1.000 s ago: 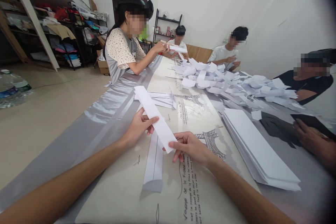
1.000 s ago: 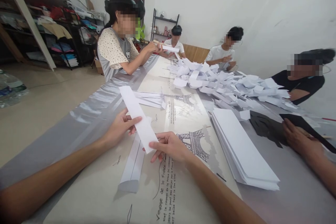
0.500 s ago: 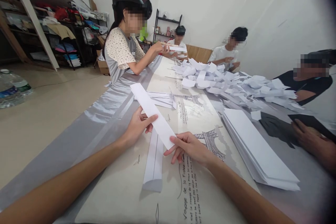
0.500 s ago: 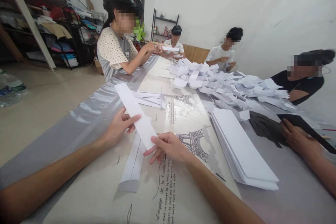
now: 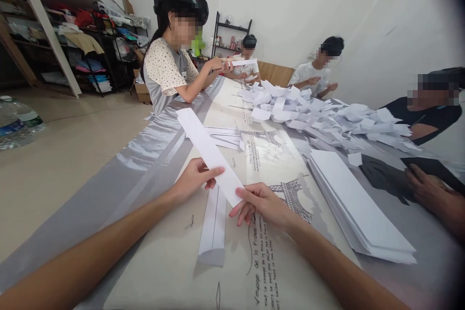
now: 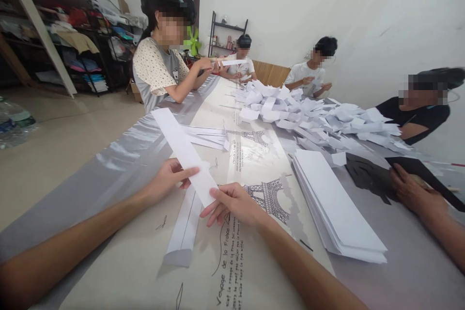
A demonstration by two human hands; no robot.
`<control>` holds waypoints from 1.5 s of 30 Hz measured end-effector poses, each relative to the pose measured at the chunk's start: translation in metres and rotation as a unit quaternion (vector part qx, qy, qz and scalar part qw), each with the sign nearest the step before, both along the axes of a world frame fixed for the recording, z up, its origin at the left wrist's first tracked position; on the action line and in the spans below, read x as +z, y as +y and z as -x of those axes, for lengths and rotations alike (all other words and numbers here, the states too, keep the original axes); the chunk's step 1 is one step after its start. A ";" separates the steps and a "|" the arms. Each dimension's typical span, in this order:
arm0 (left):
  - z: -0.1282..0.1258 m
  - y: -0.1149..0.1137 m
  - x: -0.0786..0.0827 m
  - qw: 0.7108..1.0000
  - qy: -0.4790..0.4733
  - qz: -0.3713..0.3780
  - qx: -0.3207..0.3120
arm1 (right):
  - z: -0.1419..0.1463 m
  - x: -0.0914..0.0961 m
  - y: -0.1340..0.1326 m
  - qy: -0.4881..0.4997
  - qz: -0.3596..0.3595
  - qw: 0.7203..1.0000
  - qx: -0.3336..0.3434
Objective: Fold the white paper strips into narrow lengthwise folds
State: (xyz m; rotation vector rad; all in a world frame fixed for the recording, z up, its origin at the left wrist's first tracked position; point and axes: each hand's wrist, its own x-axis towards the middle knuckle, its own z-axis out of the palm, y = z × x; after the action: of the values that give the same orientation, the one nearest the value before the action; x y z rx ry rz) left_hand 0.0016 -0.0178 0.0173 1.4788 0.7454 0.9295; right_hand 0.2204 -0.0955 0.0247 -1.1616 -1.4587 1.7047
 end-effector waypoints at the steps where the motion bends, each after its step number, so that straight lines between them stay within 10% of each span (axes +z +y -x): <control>1: 0.000 -0.001 0.001 1.000 0.010 0.002 -0.012 | 0.000 0.000 0.000 -0.007 -0.003 1.000 0.004; 12: 0.000 -0.007 0.006 0.996 0.039 0.006 -0.076 | -0.001 -0.003 -0.002 -0.117 -0.139 0.983 0.018; 45: 0.002 -0.009 0.008 0.981 0.114 -0.047 -0.153 | -0.001 -0.004 -0.001 -0.100 -0.177 0.979 -0.012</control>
State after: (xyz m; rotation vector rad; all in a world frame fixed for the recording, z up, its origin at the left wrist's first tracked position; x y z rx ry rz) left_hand -0.0003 -0.0269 0.0251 1.7450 0.6195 0.5735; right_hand 0.2213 -0.0969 0.0207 -1.1693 -1.7744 1.2709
